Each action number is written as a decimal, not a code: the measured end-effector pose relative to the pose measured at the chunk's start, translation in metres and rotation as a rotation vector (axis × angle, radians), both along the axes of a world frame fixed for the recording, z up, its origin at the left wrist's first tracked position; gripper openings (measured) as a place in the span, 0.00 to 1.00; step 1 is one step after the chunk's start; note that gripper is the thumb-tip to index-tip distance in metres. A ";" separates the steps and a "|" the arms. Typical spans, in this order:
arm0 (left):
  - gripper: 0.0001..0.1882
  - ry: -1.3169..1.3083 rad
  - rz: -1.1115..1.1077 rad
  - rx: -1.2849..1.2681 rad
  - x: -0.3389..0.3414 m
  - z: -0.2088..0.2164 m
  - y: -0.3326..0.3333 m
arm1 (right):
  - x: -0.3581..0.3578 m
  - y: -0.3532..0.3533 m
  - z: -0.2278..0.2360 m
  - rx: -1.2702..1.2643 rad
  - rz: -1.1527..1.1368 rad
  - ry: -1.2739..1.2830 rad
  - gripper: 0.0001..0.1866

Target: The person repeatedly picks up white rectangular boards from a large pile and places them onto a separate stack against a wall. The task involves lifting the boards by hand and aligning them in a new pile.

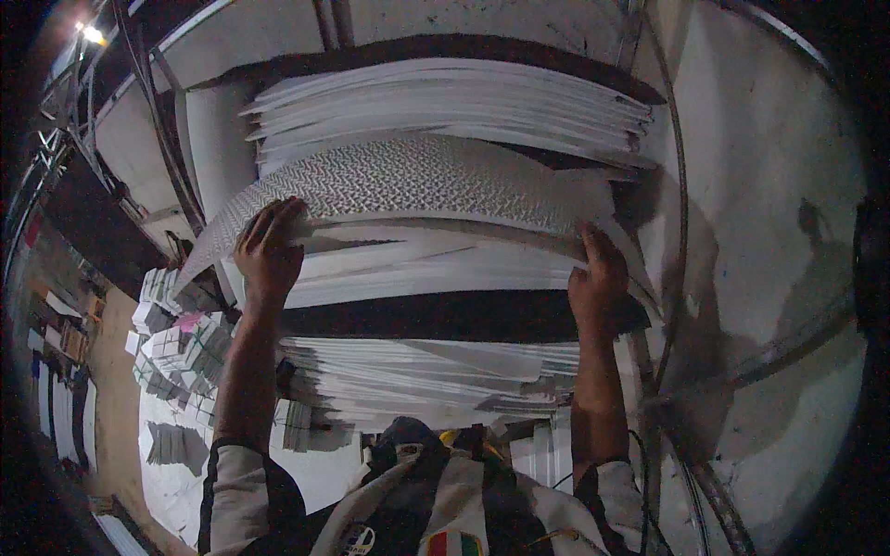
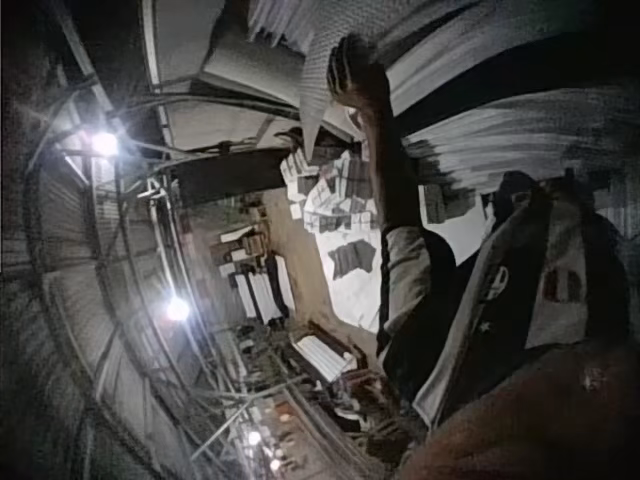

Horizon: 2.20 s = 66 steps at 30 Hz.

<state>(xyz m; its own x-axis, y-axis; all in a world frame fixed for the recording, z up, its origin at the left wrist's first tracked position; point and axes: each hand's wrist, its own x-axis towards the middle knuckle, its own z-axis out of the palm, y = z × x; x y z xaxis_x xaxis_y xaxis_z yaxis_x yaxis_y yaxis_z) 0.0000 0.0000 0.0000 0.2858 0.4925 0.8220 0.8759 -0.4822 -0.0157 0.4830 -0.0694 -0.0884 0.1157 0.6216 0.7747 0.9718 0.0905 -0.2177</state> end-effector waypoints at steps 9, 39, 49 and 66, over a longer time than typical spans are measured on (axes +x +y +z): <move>0.29 0.031 -0.060 0.171 -0.007 0.020 -0.002 | -0.024 -0.025 0.022 0.041 0.026 0.053 0.38; 0.41 0.168 -0.114 0.514 0.032 -0.009 0.076 | 0.015 0.060 0.013 0.560 -0.112 -0.308 0.43; 0.30 0.160 -0.155 0.551 0.085 -0.024 0.138 | -0.024 0.094 -0.001 0.486 -0.330 -0.349 0.47; 0.28 0.318 -0.064 0.813 0.066 -0.023 0.180 | -0.025 0.135 0.015 0.710 -0.340 -0.711 0.30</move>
